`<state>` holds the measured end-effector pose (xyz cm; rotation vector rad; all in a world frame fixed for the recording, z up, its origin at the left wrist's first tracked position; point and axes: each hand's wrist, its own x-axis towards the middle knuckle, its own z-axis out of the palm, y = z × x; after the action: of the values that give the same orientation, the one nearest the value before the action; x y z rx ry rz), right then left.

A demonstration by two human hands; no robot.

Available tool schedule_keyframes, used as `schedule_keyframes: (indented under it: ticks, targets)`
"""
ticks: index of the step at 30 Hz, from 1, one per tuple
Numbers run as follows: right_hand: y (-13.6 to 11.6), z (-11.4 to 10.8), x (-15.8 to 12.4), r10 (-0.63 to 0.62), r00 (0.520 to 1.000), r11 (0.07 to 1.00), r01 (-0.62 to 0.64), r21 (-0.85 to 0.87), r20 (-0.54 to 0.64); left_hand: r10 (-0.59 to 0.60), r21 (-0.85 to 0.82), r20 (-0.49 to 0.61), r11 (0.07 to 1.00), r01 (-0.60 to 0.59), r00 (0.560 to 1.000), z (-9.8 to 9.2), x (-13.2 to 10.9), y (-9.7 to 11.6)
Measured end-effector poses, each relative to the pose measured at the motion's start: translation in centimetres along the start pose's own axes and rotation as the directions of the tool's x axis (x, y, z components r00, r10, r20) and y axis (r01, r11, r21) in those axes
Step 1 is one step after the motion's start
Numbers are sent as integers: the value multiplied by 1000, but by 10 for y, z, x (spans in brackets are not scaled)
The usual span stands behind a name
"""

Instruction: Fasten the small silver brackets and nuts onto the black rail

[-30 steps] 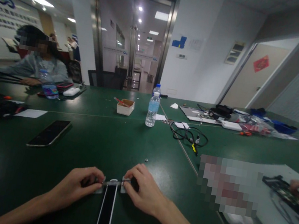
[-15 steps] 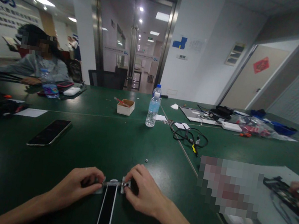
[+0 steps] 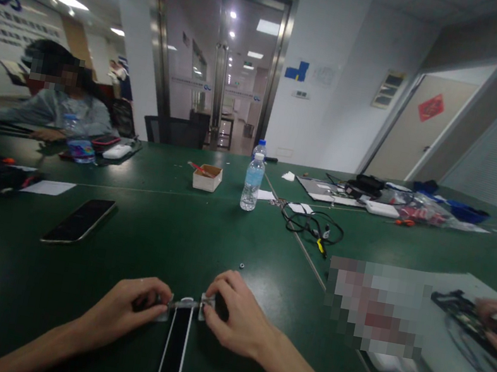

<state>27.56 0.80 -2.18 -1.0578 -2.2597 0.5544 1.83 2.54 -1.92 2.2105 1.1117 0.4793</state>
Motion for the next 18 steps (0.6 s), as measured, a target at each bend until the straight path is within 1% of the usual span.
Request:
schedule_keyframes:
  ticks: [6, 18]
  targets:
    - [-1, -2, 1, -7, 999, 1000, 7, 6, 36, -5, 8, 6, 1000, 5, 1000, 1, 0, -2]
    - [2, 1, 0, -11, 1000, 1000, 11, 4, 9, 15, -6, -5, 1000, -15, 1000, 0, 0, 0]
